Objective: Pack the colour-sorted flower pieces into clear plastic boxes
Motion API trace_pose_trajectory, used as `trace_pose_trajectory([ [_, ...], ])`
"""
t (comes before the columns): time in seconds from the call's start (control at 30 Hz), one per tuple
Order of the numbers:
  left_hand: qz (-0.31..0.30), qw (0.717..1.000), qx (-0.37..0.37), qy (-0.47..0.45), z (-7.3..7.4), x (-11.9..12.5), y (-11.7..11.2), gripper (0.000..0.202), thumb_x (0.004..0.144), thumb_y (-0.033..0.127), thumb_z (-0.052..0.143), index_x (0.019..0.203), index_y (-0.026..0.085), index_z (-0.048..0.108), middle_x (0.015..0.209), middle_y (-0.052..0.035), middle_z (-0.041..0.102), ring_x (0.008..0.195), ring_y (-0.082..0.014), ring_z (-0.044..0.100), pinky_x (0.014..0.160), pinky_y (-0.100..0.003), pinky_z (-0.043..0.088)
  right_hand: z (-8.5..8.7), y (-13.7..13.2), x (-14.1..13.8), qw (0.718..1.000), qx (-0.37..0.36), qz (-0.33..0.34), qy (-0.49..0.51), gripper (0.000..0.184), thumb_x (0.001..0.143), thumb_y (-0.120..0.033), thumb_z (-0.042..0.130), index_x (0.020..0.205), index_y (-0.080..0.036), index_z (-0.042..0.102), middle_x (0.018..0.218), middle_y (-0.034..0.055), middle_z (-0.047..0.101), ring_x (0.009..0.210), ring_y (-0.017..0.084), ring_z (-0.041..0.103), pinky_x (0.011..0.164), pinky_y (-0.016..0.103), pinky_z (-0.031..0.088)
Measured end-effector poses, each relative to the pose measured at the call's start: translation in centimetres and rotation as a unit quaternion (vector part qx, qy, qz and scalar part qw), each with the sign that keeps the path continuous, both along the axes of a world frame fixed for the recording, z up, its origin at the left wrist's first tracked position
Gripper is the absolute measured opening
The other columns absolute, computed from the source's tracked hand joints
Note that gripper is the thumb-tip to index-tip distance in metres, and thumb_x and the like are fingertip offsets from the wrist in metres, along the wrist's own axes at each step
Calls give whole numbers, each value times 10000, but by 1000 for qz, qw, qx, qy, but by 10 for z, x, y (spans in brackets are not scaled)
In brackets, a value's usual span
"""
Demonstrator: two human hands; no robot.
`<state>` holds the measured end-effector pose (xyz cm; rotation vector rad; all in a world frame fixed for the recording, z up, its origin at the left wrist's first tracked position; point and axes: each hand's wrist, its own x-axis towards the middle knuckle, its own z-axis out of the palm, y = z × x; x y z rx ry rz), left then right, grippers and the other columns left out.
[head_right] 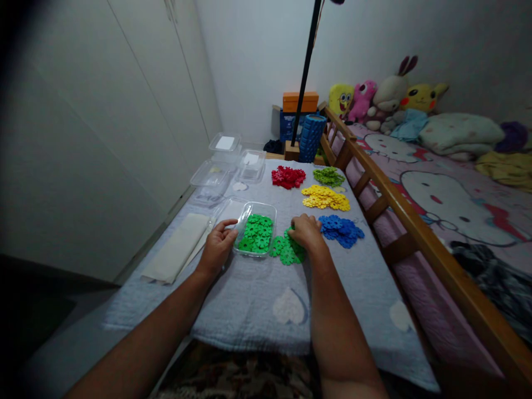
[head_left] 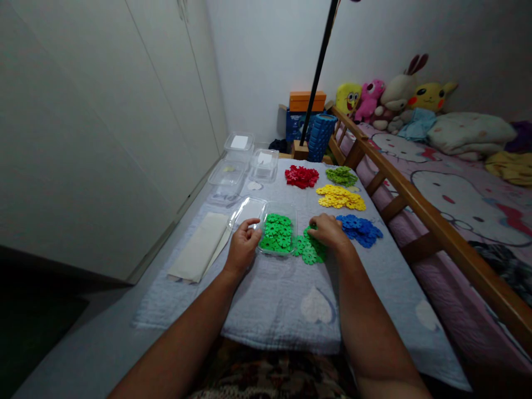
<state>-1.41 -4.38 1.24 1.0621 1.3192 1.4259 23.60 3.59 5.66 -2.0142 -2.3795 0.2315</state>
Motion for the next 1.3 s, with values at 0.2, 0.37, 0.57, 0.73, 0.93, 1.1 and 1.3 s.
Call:
trace_pose_trajectory([
  [0.2, -2, 1000, 9, 15, 1, 0, -1, 434, 848, 446, 691, 1179, 170, 645, 607, 82, 454, 548, -98, 397, 564, -218, 314, 2, 2, -1, 1000, -18, -3, 6, 177, 850, -258, 703, 1001, -221, 789, 1127, 122, 711, 1055, 288, 607, 832, 361, 414],
  [0.37, -2, 1000, 10, 17, 4, 0, -2, 437, 837, 439, 697, 1174, 165, 645, 601, 90, 425, 543, -96, 375, 555, -215, 293, 8, 1, 2, 999, -52, 8, 14, 207, 888, -278, 672, 1060, -223, 774, 1165, 112, 706, 1089, 280, 598, 825, 341, 388],
  [0.57, -4, 1000, 11, 17, 0, 0, -1, 441, 843, 450, 690, 1180, 170, 641, 605, 91, 420, 545, -99, 379, 559, -221, 295, 10, -1, 5, 997, -68, 21, 14, 256, 866, -289, 712, 1109, -221, 752, 1209, 106, 705, 1125, 286, 597, 805, 333, 365],
  [0.73, -5, 1000, 9, 15, -2, -1, 0, 453, 838, 461, 696, 1186, 176, 642, 607, 90, 430, 548, -102, 399, 564, -221, 304, 8, 1, 2, 997, -70, 26, 23, 182, 867, -256, 705, 1039, -214, 747, 1121, 75, 742, 1058, 252, 615, 759, 316, 345],
  [0.93, -3, 1000, 10, 16, -2, -1, 0, 469, 820, 476, 715, 1178, 179, 653, 621, 80, 469, 552, -105, 426, 563, -222, 329, 7, -1, 5, 998, -57, 24, 24, 231, 834, -339, 749, 1033, -221, 754, 1122, 89, 737, 1040, 263, 612, 752, 316, 348],
  [1.1, 5, 1000, 0, 5, -1, -1, 0, 492, 781, 489, 750, 1156, 182, 667, 603, 81, 465, 544, -108, 444, 553, -221, 333, 6, -1, 5, 997, -61, 30, 34, 293, 795, -294, 776, 1073, -221, 720, 1097, 73, 734, 1014, 246, 599, 745, 310, 338],
  [1.3, -2, 1000, 6, 8, 0, 0, 0, 469, 814, 468, 723, 1173, 174, 658, 600, 80, 471, 541, -106, 439, 559, -223, 337, 0, 4, 9, 993, -54, 32, 101, 242, 740, -223, 789, 959, -209, 689, 948, 45, 719, 867, 201, 590, 695, 289, 333],
])
